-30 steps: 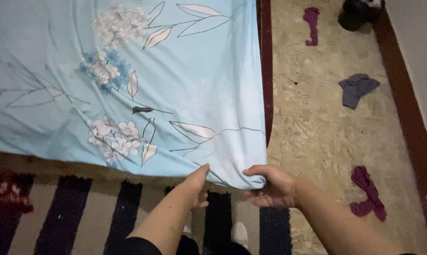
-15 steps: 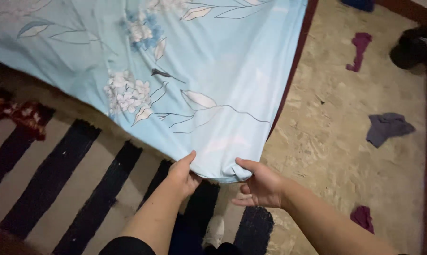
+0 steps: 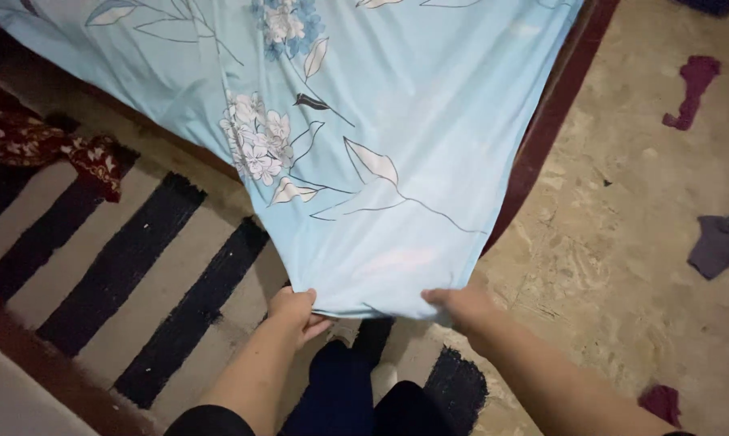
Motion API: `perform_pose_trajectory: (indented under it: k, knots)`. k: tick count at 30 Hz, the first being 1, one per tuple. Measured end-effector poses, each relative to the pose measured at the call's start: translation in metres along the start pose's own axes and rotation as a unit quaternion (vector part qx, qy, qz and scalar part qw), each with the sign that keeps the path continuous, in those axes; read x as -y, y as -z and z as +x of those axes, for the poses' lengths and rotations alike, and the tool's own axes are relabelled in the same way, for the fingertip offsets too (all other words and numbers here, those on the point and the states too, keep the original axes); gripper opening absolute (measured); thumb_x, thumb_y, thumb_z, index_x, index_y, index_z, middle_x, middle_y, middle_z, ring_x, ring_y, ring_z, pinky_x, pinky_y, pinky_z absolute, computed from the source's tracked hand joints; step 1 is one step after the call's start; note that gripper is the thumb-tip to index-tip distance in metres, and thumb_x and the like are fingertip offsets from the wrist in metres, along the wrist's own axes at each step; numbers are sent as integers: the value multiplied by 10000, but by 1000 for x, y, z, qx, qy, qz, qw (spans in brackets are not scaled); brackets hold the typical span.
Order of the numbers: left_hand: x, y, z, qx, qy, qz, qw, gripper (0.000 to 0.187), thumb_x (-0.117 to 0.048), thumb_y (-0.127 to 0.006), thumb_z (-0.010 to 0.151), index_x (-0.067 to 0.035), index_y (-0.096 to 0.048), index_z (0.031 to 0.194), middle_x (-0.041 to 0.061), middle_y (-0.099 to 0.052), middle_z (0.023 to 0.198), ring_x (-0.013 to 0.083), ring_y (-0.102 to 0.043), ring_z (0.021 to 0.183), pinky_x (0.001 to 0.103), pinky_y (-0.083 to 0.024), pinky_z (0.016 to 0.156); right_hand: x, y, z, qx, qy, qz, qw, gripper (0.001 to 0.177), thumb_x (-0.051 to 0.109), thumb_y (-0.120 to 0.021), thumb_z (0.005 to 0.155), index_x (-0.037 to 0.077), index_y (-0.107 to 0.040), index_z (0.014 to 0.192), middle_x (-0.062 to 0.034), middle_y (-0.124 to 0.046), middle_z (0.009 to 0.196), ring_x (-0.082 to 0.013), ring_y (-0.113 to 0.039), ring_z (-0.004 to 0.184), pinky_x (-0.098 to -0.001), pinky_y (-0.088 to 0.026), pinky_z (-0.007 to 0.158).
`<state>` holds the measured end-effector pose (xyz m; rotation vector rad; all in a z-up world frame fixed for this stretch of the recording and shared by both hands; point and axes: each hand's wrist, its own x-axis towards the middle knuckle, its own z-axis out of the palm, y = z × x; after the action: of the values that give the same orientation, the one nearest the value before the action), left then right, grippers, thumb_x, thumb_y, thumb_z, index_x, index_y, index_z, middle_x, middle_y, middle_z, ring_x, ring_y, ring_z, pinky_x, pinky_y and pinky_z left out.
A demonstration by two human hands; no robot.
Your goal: Tidying up a bed by folding a blanket and smoothing the sheets.
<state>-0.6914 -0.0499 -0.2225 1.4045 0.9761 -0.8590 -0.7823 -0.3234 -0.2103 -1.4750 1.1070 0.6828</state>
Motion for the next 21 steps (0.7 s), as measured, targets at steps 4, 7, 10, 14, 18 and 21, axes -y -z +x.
perform_pose_trajectory:
  k: [4, 7, 10, 14, 18, 21]
  knots:
    - [-2, 3, 10, -20, -4, 77, 997, 370, -130, -528, 1035, -78, -532, 1401, 174, -669, 1284, 347, -719, 1098, 476, -641, 878, 37, -2, 4, -45, 18, 163, 985, 518, 276, -755, 884, -39, -629, 1276, -208, -705, 1248, -291, -670, 1057, -400, -486, 964]
    - [13, 5, 56, -73, -6, 166, 983, 449, -122, -579, 998, -44, -484, 1429, 215, -634, 1327, 400, -702, 1145, 517, -629, 909, 42, 7, 46, -81, 20, 205, 975, 410, 244, -746, 913, -41, -636, 1186, -165, -673, 1110, -242, -621, 915, -356, -475, 819]
    - [15, 6, 82, -140, -45, 287, 946, 588, -173, -666, 937, -14, -432, 1453, 264, -586, 1380, 445, -652, 1202, 536, -580, 969, 29, 11, 72, -74, 34, 123, 989, 303, 157, -729, 910, -86, -671, 1080, -153, -647, 922, -226, -583, 741, -344, -497, 657]
    - [-14, -24, 75, -127, -144, 452, 871, 747, -368, -812, 797, 0, -539, 1386, 253, -571, 1432, 409, -591, 1301, 477, -498, 1076, -7, 8, 73, -36, 37, -78, 996, 211, 47, -665, 897, -134, -696, 1002, -189, -698, 837, -224, -655, 649, -337, -556, 582]
    - [-49, -80, 56, -56, -214, 494, 841, 618, -319, -721, 818, -10, -591, 1337, 245, -629, 1373, 406, -623, 1269, 464, -512, 1059, -15, 7, 58, -22, -23, -66, 997, 173, 41, -614, 907, -78, -696, 1003, -169, -693, 825, -219, -646, 637, -347, -524, 547]
    - [-68, -122, 20, 28, -318, 546, 775, 542, -336, -686, 834, -26, -634, 1275, 221, -629, 1346, 398, -584, 1277, 458, -483, 1072, -44, 16, 84, -5, -39, 11, 999, 181, 13, -592, 890, -59, -705, 1011, -169, -653, 802, -243, -588, 612, -377, -454, 497]
